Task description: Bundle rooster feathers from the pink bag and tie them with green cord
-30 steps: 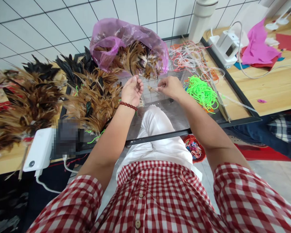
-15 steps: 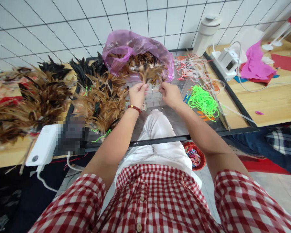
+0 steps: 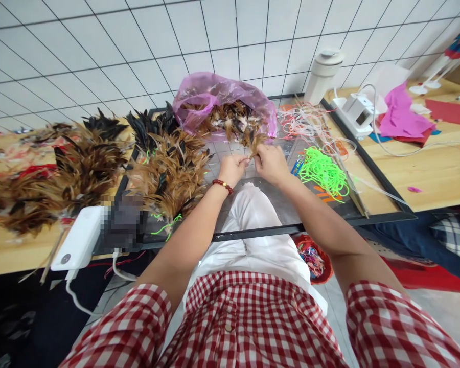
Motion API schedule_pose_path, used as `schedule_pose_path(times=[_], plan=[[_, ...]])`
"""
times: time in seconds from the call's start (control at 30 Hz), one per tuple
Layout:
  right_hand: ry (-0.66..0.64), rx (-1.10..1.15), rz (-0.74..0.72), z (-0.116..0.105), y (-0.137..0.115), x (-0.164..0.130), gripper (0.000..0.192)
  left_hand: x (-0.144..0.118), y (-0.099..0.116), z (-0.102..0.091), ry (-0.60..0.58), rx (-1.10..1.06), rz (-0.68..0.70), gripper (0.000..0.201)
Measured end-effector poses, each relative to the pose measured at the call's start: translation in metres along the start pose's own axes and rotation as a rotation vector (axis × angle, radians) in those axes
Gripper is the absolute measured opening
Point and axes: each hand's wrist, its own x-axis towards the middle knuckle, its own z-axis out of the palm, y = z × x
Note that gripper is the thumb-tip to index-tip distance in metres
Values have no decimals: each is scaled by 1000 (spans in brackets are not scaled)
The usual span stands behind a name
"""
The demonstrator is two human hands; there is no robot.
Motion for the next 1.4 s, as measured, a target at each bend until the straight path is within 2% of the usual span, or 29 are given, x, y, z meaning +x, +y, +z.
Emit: schedule_pose_path(times=[0.1, 0.17, 0.23, 0.33, 0.43, 0.53, 0.63, 0.83, 0.9, 0.97, 1.03, 1.23, 1.4], plan=[[4, -93, -76, -7, 10, 4, 29, -2, 7, 0, -39, -55, -70, 21], [-15, -139, -44, -14, 21, 12, 33, -2, 14, 0, 47, -176, -199, 22], [-57, -175, 51, -21, 32, 25, 34, 1, 20, -1, 158, -360, -325, 22], [-110, -220, 91, -23, 37, 49, 35, 4, 27, -3, 288, -617, -398, 19], [-132, -231, -48, -11, 29, 72, 41, 3, 30, -4, 347, -704, -386, 22], [-189, -223, -214, 5, 21, 87, 46, 1, 31, -3, 349, -711, -383, 23], [-238, -212, -264, 12, 29, 92, 37, 1, 32, -4, 368, -741, -390, 23], [-154, -124, -200, -5, 79, 74, 37, 2, 32, -4, 407, -764, -394, 18], [-77, -104, -104, -8, 85, 71, 39, 3, 30, -3, 409, -753, -388, 18], [40, -46, 60, -6, 80, 76, 40, 3, 28, -2, 411, -737, -383, 17], [82, 8, 172, 2, 67, 87, 37, 3, 27, -1, 417, -725, -378, 16], [42, 58, 291, 35, 24, 134, 31, 2, 27, -1, 435, -761, -342, 16], [5, 89, 354, 40, 22, 148, 18, 1, 27, 0, 445, -790, -351, 19]])
